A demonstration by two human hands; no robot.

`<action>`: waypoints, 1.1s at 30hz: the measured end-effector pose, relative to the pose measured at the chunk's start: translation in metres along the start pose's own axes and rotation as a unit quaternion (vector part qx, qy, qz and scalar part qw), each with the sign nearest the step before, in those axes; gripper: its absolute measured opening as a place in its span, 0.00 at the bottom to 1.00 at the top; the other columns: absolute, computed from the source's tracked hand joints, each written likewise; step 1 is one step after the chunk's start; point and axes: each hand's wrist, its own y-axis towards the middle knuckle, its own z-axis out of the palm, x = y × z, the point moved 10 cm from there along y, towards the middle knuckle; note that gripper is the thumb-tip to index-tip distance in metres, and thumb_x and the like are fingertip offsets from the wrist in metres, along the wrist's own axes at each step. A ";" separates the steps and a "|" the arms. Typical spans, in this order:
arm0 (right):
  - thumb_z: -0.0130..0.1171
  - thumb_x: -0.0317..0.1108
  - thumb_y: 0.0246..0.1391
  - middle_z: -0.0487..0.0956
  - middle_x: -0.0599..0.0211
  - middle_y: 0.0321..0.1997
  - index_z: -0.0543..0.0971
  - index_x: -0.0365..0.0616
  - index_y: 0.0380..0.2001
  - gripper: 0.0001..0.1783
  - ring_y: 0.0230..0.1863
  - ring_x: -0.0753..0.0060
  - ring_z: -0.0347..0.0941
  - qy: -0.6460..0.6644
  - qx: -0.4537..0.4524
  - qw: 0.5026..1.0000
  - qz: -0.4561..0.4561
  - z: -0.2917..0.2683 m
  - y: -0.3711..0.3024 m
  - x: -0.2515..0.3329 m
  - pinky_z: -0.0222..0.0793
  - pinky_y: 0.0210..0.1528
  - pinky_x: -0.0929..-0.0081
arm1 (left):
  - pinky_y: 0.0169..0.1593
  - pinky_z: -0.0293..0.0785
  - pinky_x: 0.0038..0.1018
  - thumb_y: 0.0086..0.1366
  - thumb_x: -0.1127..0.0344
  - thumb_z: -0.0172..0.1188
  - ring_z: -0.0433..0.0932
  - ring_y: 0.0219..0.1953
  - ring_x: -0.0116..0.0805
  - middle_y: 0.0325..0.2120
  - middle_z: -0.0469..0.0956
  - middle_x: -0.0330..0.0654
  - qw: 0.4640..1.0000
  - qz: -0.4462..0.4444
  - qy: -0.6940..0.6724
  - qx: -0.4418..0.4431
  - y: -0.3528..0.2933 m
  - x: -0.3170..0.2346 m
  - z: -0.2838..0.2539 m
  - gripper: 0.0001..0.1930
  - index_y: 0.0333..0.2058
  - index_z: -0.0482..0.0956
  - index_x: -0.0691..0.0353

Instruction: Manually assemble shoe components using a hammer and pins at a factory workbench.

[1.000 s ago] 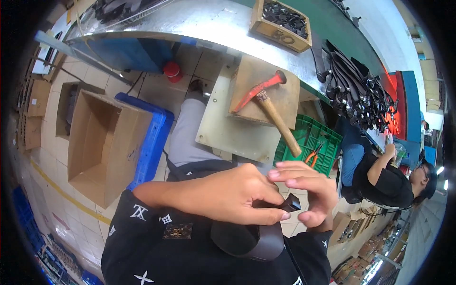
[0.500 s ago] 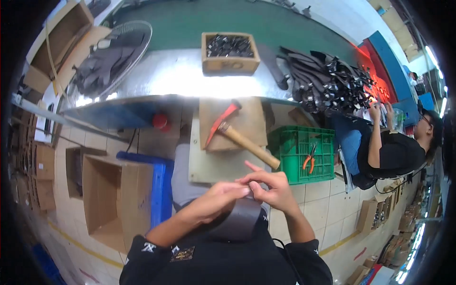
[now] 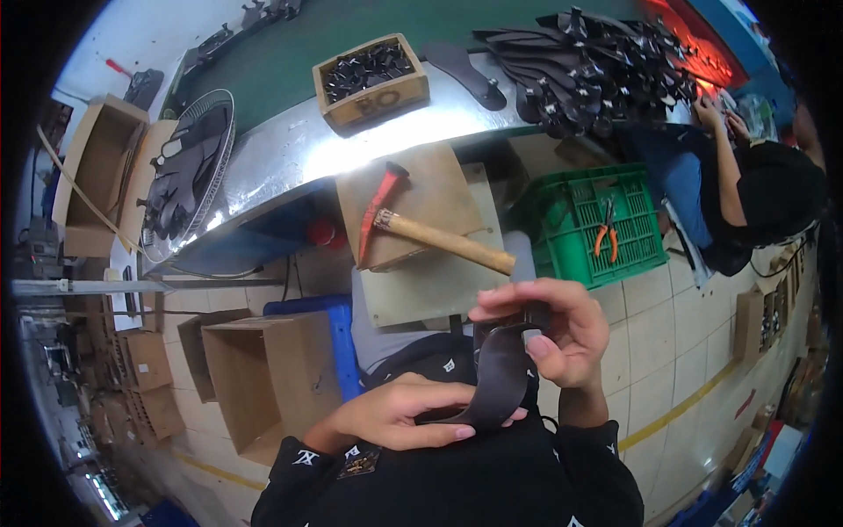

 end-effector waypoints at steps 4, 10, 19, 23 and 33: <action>0.53 0.18 0.51 0.76 0.38 0.54 0.60 0.32 0.63 0.34 0.53 0.50 0.79 0.014 -0.024 0.999 -0.019 -0.006 0.002 0.007 0.73 0.57 0.61 | 0.58 0.72 0.29 0.69 0.72 0.56 0.78 0.55 0.42 0.52 0.79 0.47 1.000 -0.003 0.021 -0.007 0.004 -0.006 0.001 0.18 0.57 0.73 0.69; 0.53 0.18 0.51 0.77 0.38 0.54 0.60 0.32 0.63 0.34 0.52 0.51 0.79 0.003 -0.018 1.000 0.001 -0.004 0.007 0.000 0.73 0.58 0.62 | 0.59 0.72 0.30 0.69 0.72 0.55 0.78 0.55 0.43 0.52 0.79 0.48 1.000 -0.022 0.003 -0.020 0.001 -0.002 -0.004 0.18 0.56 0.74 0.69; 0.52 0.36 0.62 0.69 0.42 0.64 0.60 0.35 0.65 0.31 0.56 0.51 0.75 -0.135 -0.198 0.971 -0.008 -0.068 0.001 -0.018 0.65 0.62 0.59 | 0.53 0.76 0.37 0.67 0.68 0.58 0.82 0.44 0.40 0.45 0.80 0.52 0.940 0.117 0.024 -0.319 -0.070 -0.045 -0.116 0.21 0.56 0.70 0.73; 0.47 0.32 0.66 0.73 0.47 0.59 0.65 0.33 0.61 0.23 0.50 0.59 0.76 -0.137 -0.314 0.939 0.008 -0.135 -0.047 -0.023 0.68 0.59 0.64 | 0.52 0.77 0.31 0.69 0.66 0.54 0.80 0.48 0.34 0.48 0.79 0.49 0.784 0.279 0.067 -0.550 -0.145 -0.116 -0.251 0.17 0.53 0.71 0.70; 0.50 0.34 0.66 0.81 0.56 0.40 0.72 0.34 0.51 0.16 0.35 0.69 0.79 -0.162 -0.380 0.905 0.101 -0.154 -0.066 -0.048 0.74 0.44 0.74 | 0.56 0.69 0.26 0.72 0.57 0.53 0.74 0.53 0.30 0.53 0.75 0.43 0.608 0.197 0.199 -0.742 -0.245 -0.033 -0.309 0.22 0.58 0.69 0.65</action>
